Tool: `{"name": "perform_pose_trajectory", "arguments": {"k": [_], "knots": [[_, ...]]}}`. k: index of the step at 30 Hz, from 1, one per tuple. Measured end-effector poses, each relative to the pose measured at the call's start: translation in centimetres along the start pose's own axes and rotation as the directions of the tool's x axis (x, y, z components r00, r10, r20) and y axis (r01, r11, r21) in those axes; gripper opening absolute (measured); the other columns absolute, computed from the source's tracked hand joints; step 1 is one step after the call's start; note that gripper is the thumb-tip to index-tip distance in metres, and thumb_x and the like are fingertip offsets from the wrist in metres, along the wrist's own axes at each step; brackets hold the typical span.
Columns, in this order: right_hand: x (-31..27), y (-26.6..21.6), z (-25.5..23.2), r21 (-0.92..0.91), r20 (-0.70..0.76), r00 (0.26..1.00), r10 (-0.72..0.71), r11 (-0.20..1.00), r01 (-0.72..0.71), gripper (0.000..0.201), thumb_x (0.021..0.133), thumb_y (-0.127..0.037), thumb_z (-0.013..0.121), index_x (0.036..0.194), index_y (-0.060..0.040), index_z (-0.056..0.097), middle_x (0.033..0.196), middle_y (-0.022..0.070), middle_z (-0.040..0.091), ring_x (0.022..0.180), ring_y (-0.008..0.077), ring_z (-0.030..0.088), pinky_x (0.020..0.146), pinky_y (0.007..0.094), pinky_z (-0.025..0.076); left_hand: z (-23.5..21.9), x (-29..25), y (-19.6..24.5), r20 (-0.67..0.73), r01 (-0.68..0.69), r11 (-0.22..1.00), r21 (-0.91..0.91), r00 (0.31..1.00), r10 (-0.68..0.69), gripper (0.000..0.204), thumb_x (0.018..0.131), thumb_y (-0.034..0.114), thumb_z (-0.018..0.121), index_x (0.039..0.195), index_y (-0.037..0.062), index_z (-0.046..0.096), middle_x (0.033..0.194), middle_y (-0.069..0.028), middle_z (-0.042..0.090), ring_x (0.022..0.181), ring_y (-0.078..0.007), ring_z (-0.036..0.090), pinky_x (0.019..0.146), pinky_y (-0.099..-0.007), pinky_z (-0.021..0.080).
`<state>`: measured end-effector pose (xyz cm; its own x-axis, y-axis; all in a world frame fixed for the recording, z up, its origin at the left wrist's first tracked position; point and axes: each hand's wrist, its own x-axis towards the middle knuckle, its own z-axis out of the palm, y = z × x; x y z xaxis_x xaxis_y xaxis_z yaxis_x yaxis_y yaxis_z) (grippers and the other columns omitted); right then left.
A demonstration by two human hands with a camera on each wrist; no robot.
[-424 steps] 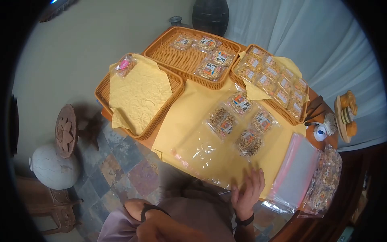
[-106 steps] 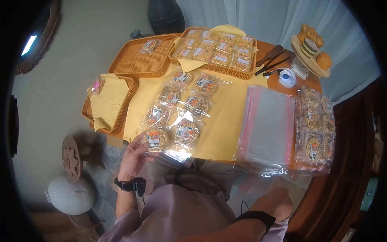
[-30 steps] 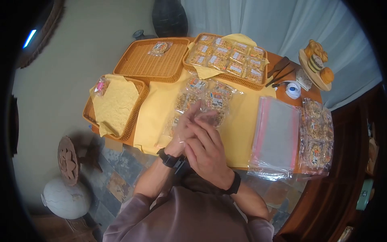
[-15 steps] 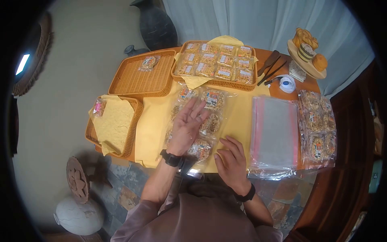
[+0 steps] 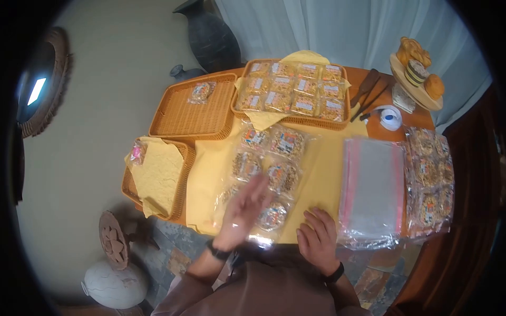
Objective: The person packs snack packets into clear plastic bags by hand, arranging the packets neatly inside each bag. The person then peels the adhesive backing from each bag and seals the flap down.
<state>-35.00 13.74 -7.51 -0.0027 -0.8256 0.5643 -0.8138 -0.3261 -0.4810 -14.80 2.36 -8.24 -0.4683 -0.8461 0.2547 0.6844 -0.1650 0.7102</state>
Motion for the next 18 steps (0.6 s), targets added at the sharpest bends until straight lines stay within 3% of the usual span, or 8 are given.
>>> {"name": "perform_pose_trajectory", "arguments": {"k": [2, 3, 6, 8, 10, 12, 16, 18], "knots": [[-0.1, -0.1, 0.1, -0.015, 0.005, 1.000, 0.021, 1.000, -0.020, 0.016, 0.080, -0.004, 0.075, 0.093, -0.0030, 0.067, 0.118, 0.0148, 0.068, 0.120, 0.0390, 0.061, 0.101, 0.0516, 0.052, 3.1, -3.3, 4.1, -0.178, 0.264, 0.925, 0.272, 0.959, -0.221, 0.059, 0.103, -0.009, 0.041, 0.160, 0.0036, 0.030, 0.167, -0.0155, 0.029, 0.154, -0.0256, 0.029, 0.121, -0.0469, 0.038], [0.0, 0.0, 0.2, -0.029, 0.007, 1.000, 0.015, 0.999, -0.015, 0.015, 0.080, -0.007, 0.075, 0.093, -0.0034, 0.066, 0.116, 0.0146, 0.069, 0.117, 0.0386, 0.063, 0.099, 0.0525, 0.052, 4.2, -3.1, 6.5, -0.185, 0.266, 0.922, 0.280, 0.958, -0.220, 0.059, 0.103, -0.009, 0.041, 0.160, 0.0036, 0.030, 0.167, -0.0155, 0.029, 0.154, -0.0256, 0.029, 0.121, -0.0469, 0.038], [0.8, -0.2, 0.4, -0.061, 0.039, 0.999, -0.019, 0.998, 0.022, 0.015, 0.082, -0.009, 0.074, 0.093, -0.0035, 0.066, 0.115, 0.0149, 0.069, 0.116, 0.0378, 0.063, 0.097, 0.0532, 0.052, 4.7, -2.8, 13.0, -0.136, 0.504, 0.744, 0.438, 0.856, -0.500, 0.048, 0.102, -0.008, 0.043, 0.149, 0.0007, 0.050, 0.158, -0.0169, 0.044, 0.144, -0.0244, 0.047, 0.112, -0.0406, 0.049], [0.8, 0.0, 0.6, -0.057, 0.050, 0.998, -0.033, 0.998, 0.036, 0.015, 0.082, -0.010, 0.074, 0.093, -0.0035, 0.066, 0.115, 0.0150, 0.069, 0.115, 0.0375, 0.064, 0.096, 0.0532, 0.053, 3.1, 0.7, 16.3, -0.072, 0.342, 0.518, 0.784, 0.879, -0.470, 0.035, 0.100, -0.007, 0.048, 0.129, -0.0029, 0.066, 0.134, -0.0155, 0.065, 0.114, -0.0198, 0.069, 0.091, -0.0321, 0.060], [0.9, 0.0, 0.7, -0.060, 0.053, 0.997, -0.050, 0.997, 0.053, 0.015, 0.083, -0.011, 0.074, 0.093, -0.0036, 0.066, 0.114, 0.0151, 0.069, 0.115, 0.0371, 0.064, 0.096, 0.0531, 0.053, 2.1, 6.5, 18.4, -0.323, 0.496, 0.430, 0.755, 0.851, -0.415, 0.026, 0.095, -0.010, 0.056, 0.115, -0.0039, 0.072, 0.102, -0.0138, 0.076, 0.079, -0.0183, 0.075, 0.070, -0.0294, 0.061], [1.1, -0.1, 0.6, -0.073, 0.070, 0.997, -0.045, 0.996, 0.050, 0.015, 0.083, -0.011, 0.074, 0.093, -0.0034, 0.066, 0.113, 0.0150, 0.068, 0.113, 0.0366, 0.064, 0.095, 0.0526, 0.053, -1.1, 12.7, 20.4, -0.413, 0.559, 0.293, 0.776, 0.801, -0.434, 0.017, 0.097, 0.002, 0.059, 0.106, 0.0034, 0.074, 0.090, -0.0054, 0.076, 0.057, -0.0091, 0.066, 0.050, -0.0231, 0.050], [1.1, -0.4, 0.4, -0.106, 0.065, 0.998, -0.019, 0.994, 0.026, 0.016, 0.083, -0.011, 0.074, 0.094, -0.0031, 0.066, 0.112, 0.0142, 0.068, 0.112, 0.0360, 0.064, 0.094, 0.0523, 0.053, -10.5, 22.5, 21.3, -0.401, 0.420, 0.259, 0.870, 0.908, -0.123, 0.023, 0.095, 0.015, 0.069, 0.109, -0.0040, 0.070, 0.087, -0.0060, 0.074, 0.070, -0.0091, 0.068, 0.055, -0.0231, 0.050], [1.2, -0.6, 0.4, -0.124, 0.069, 0.998, -0.014, 0.992, 0.023, 0.016, 0.083, -0.010, 0.075, 0.095, -0.0026, 0.067, 0.111, 0.0138, 0.068, 0.110, 0.0356, 0.065, 0.094, 0.0518, 0.054, -16.0, 26.2, 20.1, -0.394, 0.384, 0.100, 0.918, 0.912, 0.113, 0.037, 0.094, 0.026, 0.072, 0.109, -0.0073, 0.069, 0.094, -0.0139, 0.075, 0.084, -0.0214, 0.073, 0.065, -0.0323, 0.055]]}}
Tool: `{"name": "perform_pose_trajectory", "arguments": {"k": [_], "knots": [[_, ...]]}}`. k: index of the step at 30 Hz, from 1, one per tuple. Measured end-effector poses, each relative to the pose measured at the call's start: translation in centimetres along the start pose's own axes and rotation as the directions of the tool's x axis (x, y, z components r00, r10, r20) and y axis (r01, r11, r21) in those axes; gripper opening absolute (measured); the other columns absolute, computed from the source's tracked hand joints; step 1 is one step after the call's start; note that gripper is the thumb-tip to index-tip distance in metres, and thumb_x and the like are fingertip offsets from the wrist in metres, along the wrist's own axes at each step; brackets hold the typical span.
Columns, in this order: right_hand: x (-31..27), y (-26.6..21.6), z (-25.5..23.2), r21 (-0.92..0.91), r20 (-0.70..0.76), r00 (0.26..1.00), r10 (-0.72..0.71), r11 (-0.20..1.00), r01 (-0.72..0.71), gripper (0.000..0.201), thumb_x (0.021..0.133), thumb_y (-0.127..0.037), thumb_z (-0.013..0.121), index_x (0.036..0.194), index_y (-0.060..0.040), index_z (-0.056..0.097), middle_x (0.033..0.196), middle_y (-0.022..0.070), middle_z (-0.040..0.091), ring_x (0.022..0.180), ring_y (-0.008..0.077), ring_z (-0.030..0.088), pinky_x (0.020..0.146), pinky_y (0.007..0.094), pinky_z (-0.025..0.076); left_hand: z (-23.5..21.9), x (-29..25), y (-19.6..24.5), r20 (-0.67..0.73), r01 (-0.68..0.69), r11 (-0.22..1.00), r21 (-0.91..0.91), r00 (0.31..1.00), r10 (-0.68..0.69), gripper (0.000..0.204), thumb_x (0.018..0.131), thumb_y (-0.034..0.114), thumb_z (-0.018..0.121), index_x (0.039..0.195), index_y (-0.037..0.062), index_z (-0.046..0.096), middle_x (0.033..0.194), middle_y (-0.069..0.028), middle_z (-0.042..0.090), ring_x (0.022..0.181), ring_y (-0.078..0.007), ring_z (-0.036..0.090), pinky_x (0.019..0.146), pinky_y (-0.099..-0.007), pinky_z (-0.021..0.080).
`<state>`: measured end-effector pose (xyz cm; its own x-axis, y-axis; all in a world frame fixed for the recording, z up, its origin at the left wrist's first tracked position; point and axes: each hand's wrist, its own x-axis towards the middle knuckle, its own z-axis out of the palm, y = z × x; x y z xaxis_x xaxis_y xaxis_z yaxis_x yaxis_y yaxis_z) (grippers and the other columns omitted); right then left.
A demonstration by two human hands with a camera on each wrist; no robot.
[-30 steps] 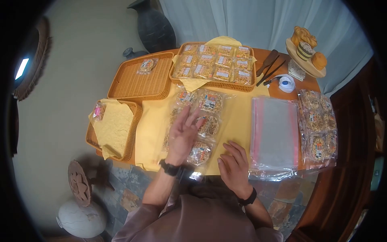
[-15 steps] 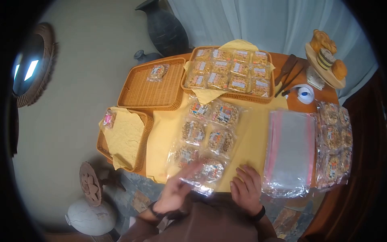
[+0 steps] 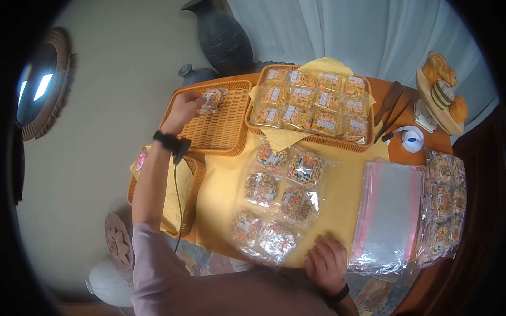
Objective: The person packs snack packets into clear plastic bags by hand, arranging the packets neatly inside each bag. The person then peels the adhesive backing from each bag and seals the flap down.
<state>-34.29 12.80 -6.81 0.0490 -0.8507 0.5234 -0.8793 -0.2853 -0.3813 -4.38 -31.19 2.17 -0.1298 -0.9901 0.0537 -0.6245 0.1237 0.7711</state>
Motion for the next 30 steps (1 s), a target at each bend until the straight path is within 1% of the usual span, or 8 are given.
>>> {"name": "perform_pose_trajectory", "arguments": {"k": [3, 7, 12, 13, 18, 24, 26, 30], "knots": [[-0.2, 0.1, 0.1, -0.005, -0.018, 1.000, -0.016, 1.000, 0.016, 0.016, 0.082, -0.008, 0.075, 0.095, -0.0018, 0.068, 0.110, 0.0136, 0.068, 0.109, 0.0354, 0.065, 0.093, 0.0513, 0.054, 1.8, 5.9, -5.7, -0.136, 0.026, 0.878, 0.478, 0.990, 0.045, 0.053, 0.087, 0.038, 0.078, 0.109, -0.0100, 0.069, 0.104, -0.0248, 0.074, 0.096, -0.0355, 0.073, 0.078, -0.0426, 0.058], [0.0, 0.1, 0.0, -0.005, -0.008, 1.000, -0.011, 1.000, 0.011, 0.016, 0.082, -0.008, 0.075, 0.095, -0.0010, 0.068, 0.109, 0.0137, 0.068, 0.108, 0.0352, 0.065, 0.093, 0.0508, 0.054, 4.1, 5.1, -4.5, -0.050, 0.131, 0.893, 0.430, 0.991, -0.121, 0.063, 0.080, 0.045, 0.083, 0.107, -0.0101, 0.069, 0.108, -0.0302, 0.072, 0.104, -0.0425, 0.070, 0.089, -0.0469, 0.055], [-0.3, 0.1, 0.0, -0.015, -0.015, 0.999, -0.033, 0.999, 0.032, 0.017, 0.081, -0.007, 0.075, 0.095, -0.0002, 0.069, 0.110, 0.0147, 0.069, 0.108, 0.0348, 0.065, 0.092, 0.0501, 0.054, 4.4, 6.0, -6.4, -0.278, 0.095, 0.925, 0.368, 0.960, 0.012, 0.066, 0.073, 0.040, 0.087, 0.110, -0.0107, 0.068, 0.107, -0.0277, 0.073, 0.099, -0.0407, 0.072, 0.084, -0.0425, 0.058], [-0.3, 0.0, 0.1, -0.013, -0.027, 0.999, -0.031, 0.999, 0.031, 0.016, 0.081, -0.006, 0.075, 0.095, -0.0011, 0.069, 0.110, 0.0143, 0.069, 0.109, 0.0346, 0.065, 0.092, 0.0495, 0.054, 2.5, 3.3, -3.0, -0.082, 0.063, 0.959, 0.277, 0.996, -0.042, 0.057, 0.078, 0.034, 0.086, 0.110, -0.0099, 0.068, 0.103, -0.0237, 0.074, 0.093, -0.0325, 0.074, 0.081, -0.0390, 0.060], [-1.1, 0.4, 0.6, -0.015, -0.046, 0.998, -0.046, 0.999, 0.045, 0.017, 0.081, -0.009, 0.075, 0.095, -0.0045, 0.067, 0.112, 0.0125, 0.069, 0.112, 0.0349, 0.064, 0.093, 0.0507, 0.053, -2.5, -7.4, 2.4, 0.040, 0.070, 0.937, -0.342, 0.997, -0.060, 0.031, 0.094, 0.016, 0.075, 0.117, -0.0033, 0.067, 0.110, -0.0088, 0.072, 0.095, -0.0147, 0.070, 0.081, -0.0315, 0.060], [-0.6, -0.8, -0.9, 0.200, -0.037, 0.997, -0.073, 0.977, 0.079, 0.024, 0.081, -0.017, 0.078, 0.097, -0.0053, 0.066, 0.121, 0.0132, 0.067, 0.121, 0.0349, 0.059, 0.099, 0.0549, 0.050, -9.2, -26.1, 5.8, 0.281, 0.281, 0.925, -0.256, 0.937, -0.207, 0.038, 0.095, 0.007, 0.072, 0.130, -0.0036, 0.063, 0.112, -0.0088, 0.072, 0.093, -0.0145, 0.070, 0.071, -0.0283, 0.062], [0.3, -2.7, -1.4, 0.240, -0.003, 0.967, -0.254, 0.939, 0.247, 0.028, 0.082, -0.024, 0.079, 0.099, -0.0047, 0.067, 0.126, 0.0140, 0.066, 0.123, 0.0366, 0.057, 0.102, 0.0552, 0.048, -10.2, -30.9, 4.1, 0.625, 0.475, 0.841, -0.258, 0.746, -0.229, 0.039, 0.096, 0.008, 0.072, 0.133, -0.0028, 0.061, 0.110, -0.0100, 0.072, 0.086, -0.0142, 0.071, 0.061, -0.0252, 0.061], [3.0, -5.8, -0.1, 0.187, 0.096, 0.935, -0.342, 0.929, 0.321, 0.041, 0.083, -0.028, 0.079, 0.111, -0.0001, 0.066, 0.137, 0.0216, 0.059, 0.134, 0.0408, 0.051, 0.110, 0.0578, 0.043, -4.7, -37.7, 3.2, 0.700, 0.574, 0.805, -0.151, 0.637, -0.324, 0.044, 0.098, 0.016, 0.072, 0.136, -0.0017, 0.058, 0.103, -0.0093, 0.073, 0.070, -0.0100, 0.068, 0.052, -0.0244, 0.057]]}}
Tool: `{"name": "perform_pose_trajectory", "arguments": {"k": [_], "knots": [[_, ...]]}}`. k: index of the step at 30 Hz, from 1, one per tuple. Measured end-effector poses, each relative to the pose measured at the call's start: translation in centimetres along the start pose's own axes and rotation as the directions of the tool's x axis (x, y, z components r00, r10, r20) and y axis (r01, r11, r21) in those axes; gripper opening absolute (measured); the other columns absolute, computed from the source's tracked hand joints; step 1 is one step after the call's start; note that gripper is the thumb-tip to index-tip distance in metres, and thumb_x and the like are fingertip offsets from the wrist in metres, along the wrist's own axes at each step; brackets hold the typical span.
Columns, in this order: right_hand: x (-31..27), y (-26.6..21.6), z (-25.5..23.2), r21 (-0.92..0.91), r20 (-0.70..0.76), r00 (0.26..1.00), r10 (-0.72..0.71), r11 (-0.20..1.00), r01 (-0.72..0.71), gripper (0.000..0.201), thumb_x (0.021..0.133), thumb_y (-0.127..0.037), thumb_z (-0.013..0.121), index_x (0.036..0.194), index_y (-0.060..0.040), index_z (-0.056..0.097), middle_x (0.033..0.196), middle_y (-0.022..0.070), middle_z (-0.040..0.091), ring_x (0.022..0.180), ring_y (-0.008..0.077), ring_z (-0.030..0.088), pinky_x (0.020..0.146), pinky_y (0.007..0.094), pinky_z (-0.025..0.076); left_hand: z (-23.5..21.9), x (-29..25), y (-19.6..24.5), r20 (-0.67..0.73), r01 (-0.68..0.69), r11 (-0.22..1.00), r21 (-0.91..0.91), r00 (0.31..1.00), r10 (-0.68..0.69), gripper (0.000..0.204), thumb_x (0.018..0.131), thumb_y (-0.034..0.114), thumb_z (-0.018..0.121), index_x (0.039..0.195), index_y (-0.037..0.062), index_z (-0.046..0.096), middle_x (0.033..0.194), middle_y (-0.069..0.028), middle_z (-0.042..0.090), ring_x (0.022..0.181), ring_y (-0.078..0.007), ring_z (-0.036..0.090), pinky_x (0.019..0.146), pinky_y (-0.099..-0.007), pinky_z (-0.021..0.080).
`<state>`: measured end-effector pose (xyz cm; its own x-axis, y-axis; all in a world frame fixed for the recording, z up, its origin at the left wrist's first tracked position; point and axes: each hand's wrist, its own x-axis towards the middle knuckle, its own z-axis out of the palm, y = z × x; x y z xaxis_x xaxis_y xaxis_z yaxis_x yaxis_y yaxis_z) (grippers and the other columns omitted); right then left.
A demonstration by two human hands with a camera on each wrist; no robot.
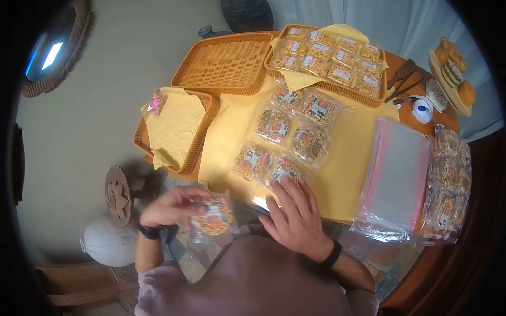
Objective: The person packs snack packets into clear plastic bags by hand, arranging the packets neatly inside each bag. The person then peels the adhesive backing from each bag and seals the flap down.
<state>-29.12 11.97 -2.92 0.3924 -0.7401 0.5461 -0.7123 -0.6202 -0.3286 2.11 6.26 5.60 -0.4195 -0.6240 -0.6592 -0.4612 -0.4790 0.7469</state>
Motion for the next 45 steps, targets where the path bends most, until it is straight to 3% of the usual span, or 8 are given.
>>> {"name": "perform_pose_trajectory", "arguments": {"k": [4, 11, 20, 22, 29, 34, 37, 45], "knots": [[2.5, -0.4, 1.0, -0.110, 0.110, 0.985, 0.132, 0.987, -0.120, 0.038, 0.083, -0.020, 0.076, 0.112, 0.0019, 0.065, 0.139, 0.0242, 0.056, 0.138, 0.0406, 0.048, 0.113, 0.0578, 0.040, 3.6, 1.6, -3.5, -0.107, -0.017, 0.996, -0.092, 0.994, 0.007, 0.044, 0.099, 0.017, 0.071, 0.136, -0.0029, 0.057, 0.102, -0.0083, 0.071, 0.065, -0.0102, 0.068, 0.049, -0.0235, 0.054], [3.6, 0.5, 1.2, -0.184, -0.077, 0.989, 0.128, 0.973, -0.141, 0.029, 0.082, -0.007, 0.071, 0.108, 0.0032, 0.064, 0.135, 0.0230, 0.055, 0.130, 0.0403, 0.051, 0.106, 0.0538, 0.044, 6.2, 3.0, -5.8, -0.180, -0.222, 0.857, -0.465, 0.972, 0.154, 0.045, 0.098, 0.009, 0.070, 0.139, -0.0011, 0.055, 0.107, -0.0077, 0.070, 0.065, -0.0143, 0.071, 0.052, -0.0244, 0.055], [3.8, -0.1, -0.5, -0.200, -0.003, 0.974, 0.226, 0.954, -0.222, 0.029, 0.079, -0.011, 0.074, 0.103, 0.0030, 0.065, 0.138, 0.0230, 0.053, 0.133, 0.0436, 0.047, 0.107, 0.0561, 0.040, 7.8, 7.8, -4.1, -0.249, -0.305, 0.835, -0.457, 0.946, 0.209, 0.061, 0.100, 0.010, 0.068, 0.153, -0.0025, 0.040, 0.103, -0.0099, 0.071, 0.077, -0.0173, 0.073, 0.064, -0.0250, 0.061], [3.5, -0.1, -0.4, -0.240, 0.040, 0.963, 0.266, 0.938, -0.249, 0.029, 0.078, -0.009, 0.075, 0.103, 0.0027, 0.066, 0.139, 0.0234, 0.052, 0.135, 0.0443, 0.045, 0.109, 0.0555, 0.039, 8.4, 9.5, -4.4, -0.375, -0.480, 0.672, -0.564, 0.874, 0.310, 0.053, 0.101, 0.008, 0.066, 0.148, -0.0024, 0.045, 0.101, -0.0091, 0.070, 0.084, -0.0187, 0.074, 0.069, -0.0263, 0.062], [2.6, 0.5, 0.2, -0.138, -0.094, 0.974, 0.205, 0.966, -0.217, 0.011, 0.083, -0.008, 0.070, 0.085, 0.0026, 0.068, 0.135, 0.0211, 0.058, 0.133, 0.0418, 0.050, 0.108, 0.0548, 0.042, 10.0, 12.7, -2.6, -0.491, -0.569, 0.555, -0.606, 0.817, 0.301, 0.040, 0.102, 0.004, 0.063, 0.139, -0.0013, 0.050, 0.101, -0.0070, 0.068, 0.094, -0.0213, 0.074, 0.079, -0.0296, 0.064], [2.3, 0.7, 0.2, -0.005, -0.189, 0.959, 0.210, 0.977, -0.215, 0.006, 0.082, -0.002, 0.069, 0.086, 0.0020, 0.067, 0.134, 0.0205, 0.060, 0.130, 0.0418, 0.053, 0.107, 0.0510, 0.045, 12.2, 14.3, 0.8, -0.521, -0.642, 0.318, -0.697, 0.759, 0.391, 0.068, 0.103, 0.003, 0.060, 0.157, -0.0030, 0.020, 0.111, -0.0094, 0.062, 0.104, -0.0231, 0.070, 0.089, -0.0341, 0.062], [1.9, 0.6, 0.5, 0.029, -0.207, 0.956, 0.209, 0.978, -0.207, 0.006, 0.082, 0.000, 0.070, 0.086, 0.0018, 0.066, 0.132, 0.0200, 0.061, 0.130, 0.0419, 0.053, 0.106, 0.0505, 0.046, 12.1, 16.2, 1.0, -0.514, -0.616, 0.381, -0.690, 0.787, 0.343, 0.045, 0.104, 0.004, 0.058, 0.145, -0.0006, 0.040, 0.116, -0.0102, 0.063, 0.109, -0.0237, 0.067, 0.097, -0.0406, 0.059], [0.2, 0.9, 1.6, 0.121, -0.187, 0.963, 0.192, 0.978, -0.171, 0.009, 0.080, -0.001, 0.072, 0.086, 0.0003, 0.065, 0.132, 0.0197, 0.062, 0.131, 0.0420, 0.053, 0.106, 0.0498, 0.046, 10.1, 19.9, 2.3, -0.567, -0.656, 0.304, -0.691, 0.752, 0.337, 0.026, 0.106, 0.004, 0.054, 0.131, -0.0013, 0.050, 0.109, -0.0087, 0.061, 0.099, -0.0199, 0.065, 0.099, -0.0389, 0.059]]}}
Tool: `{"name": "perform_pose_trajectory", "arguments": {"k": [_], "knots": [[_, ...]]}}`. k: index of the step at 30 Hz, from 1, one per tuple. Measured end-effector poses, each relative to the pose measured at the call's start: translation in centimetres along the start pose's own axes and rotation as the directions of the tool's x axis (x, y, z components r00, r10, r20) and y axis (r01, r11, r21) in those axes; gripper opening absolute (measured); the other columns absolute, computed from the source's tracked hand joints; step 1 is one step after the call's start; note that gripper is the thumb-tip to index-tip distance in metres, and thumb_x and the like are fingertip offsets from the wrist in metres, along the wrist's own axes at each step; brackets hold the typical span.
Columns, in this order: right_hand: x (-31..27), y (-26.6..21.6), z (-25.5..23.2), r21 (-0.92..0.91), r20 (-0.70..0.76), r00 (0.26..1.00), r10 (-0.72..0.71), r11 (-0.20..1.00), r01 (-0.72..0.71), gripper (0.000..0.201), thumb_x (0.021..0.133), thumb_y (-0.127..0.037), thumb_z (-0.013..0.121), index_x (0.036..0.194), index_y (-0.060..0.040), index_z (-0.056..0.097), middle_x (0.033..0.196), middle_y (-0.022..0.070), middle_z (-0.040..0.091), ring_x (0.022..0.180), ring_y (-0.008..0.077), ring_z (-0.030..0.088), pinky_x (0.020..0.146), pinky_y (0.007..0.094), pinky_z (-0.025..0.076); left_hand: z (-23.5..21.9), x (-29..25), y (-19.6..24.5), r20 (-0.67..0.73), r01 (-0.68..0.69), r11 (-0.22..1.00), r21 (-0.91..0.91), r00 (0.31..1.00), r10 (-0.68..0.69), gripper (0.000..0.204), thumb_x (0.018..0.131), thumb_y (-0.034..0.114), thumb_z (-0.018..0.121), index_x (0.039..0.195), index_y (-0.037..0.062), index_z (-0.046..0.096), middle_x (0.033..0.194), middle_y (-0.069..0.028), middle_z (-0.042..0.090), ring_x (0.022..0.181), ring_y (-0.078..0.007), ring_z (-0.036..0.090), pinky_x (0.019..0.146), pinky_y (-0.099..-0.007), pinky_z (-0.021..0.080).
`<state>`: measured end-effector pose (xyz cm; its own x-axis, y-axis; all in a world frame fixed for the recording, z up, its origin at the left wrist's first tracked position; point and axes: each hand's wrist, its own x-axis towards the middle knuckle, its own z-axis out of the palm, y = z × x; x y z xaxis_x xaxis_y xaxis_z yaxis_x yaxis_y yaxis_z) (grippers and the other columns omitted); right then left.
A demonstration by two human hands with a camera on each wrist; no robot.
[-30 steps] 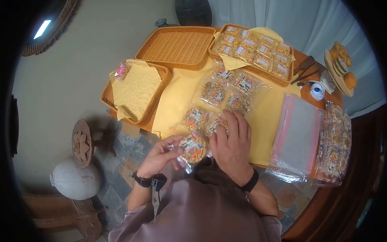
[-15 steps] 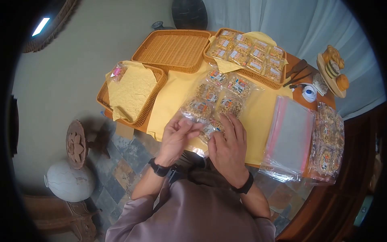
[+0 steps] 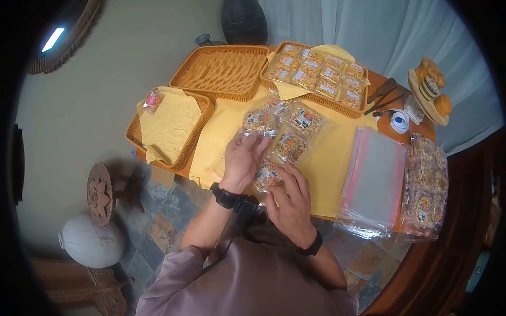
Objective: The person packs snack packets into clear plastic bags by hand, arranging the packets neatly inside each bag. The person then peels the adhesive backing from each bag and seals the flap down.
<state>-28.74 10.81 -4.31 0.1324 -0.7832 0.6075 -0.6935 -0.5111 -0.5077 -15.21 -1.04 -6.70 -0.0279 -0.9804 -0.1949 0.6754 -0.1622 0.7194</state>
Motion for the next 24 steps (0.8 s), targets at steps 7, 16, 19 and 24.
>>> {"name": "perform_pose_trajectory", "arguments": {"k": [7, 16, 19, 24], "knots": [[-1.0, 1.2, 1.1, 0.006, -0.050, 0.998, 0.028, 1.000, -0.028, 0.011, 0.080, -0.001, 0.073, 0.088, -0.0001, 0.066, 0.132, 0.0197, 0.062, 0.131, 0.0417, 0.053, 0.106, 0.0500, 0.045, 1.6, 0.2, 1.0, -0.060, 0.086, 0.994, 0.065, 0.995, -0.082, 0.015, 0.105, 0.007, 0.056, 0.118, -0.0004, 0.057, 0.105, -0.0079, 0.062, 0.084, -0.0176, 0.066, 0.083, -0.0320, 0.059], [-2.3, 2.2, 1.7, 0.020, -0.056, 0.998, 0.027, 0.999, -0.026, 0.011, 0.081, -0.002, 0.072, 0.089, 0.0002, 0.065, 0.131, 0.0193, 0.062, 0.132, 0.0411, 0.052, 0.107, 0.0522, 0.045, 2.1, 0.7, -0.6, -0.140, -0.038, 0.997, -0.070, 0.990, 0.027, 0.016, 0.106, 0.007, 0.054, 0.120, -0.0012, 0.057, 0.112, -0.0133, 0.065, 0.098, -0.0194, 0.068, 0.085, -0.0291, 0.060], [-2.3, 2.3, 1.7, 0.026, -0.046, 0.999, 0.030, 0.999, -0.028, 0.010, 0.082, -0.003, 0.072, 0.089, -0.0001, 0.065, 0.131, 0.0191, 0.062, 0.132, 0.0409, 0.052, 0.108, 0.0535, 0.045, 2.4, 0.5, -1.0, -0.180, -0.085, 0.992, -0.090, 0.981, 0.067, 0.018, 0.107, 0.009, 0.054, 0.121, -0.0033, 0.056, 0.113, -0.0128, 0.064, 0.102, -0.0201, 0.068, 0.090, -0.0309, 0.060], [-2.4, 2.4, 2.0, 0.029, -0.032, 0.999, 0.026, 0.999, -0.025, 0.008, 0.082, -0.005, 0.071, 0.086, -0.0009, 0.065, 0.130, 0.0186, 0.062, 0.132, 0.0404, 0.052, 0.109, 0.0554, 0.044, 1.0, 1.8, -0.5, -0.146, 0.039, 0.998, -0.040, 0.988, -0.044, 0.019, 0.107, 0.013, 0.057, 0.119, -0.0023, 0.057, 0.112, -0.0125, 0.065, 0.102, -0.0196, 0.067, 0.092, -0.0305, 0.059]]}}
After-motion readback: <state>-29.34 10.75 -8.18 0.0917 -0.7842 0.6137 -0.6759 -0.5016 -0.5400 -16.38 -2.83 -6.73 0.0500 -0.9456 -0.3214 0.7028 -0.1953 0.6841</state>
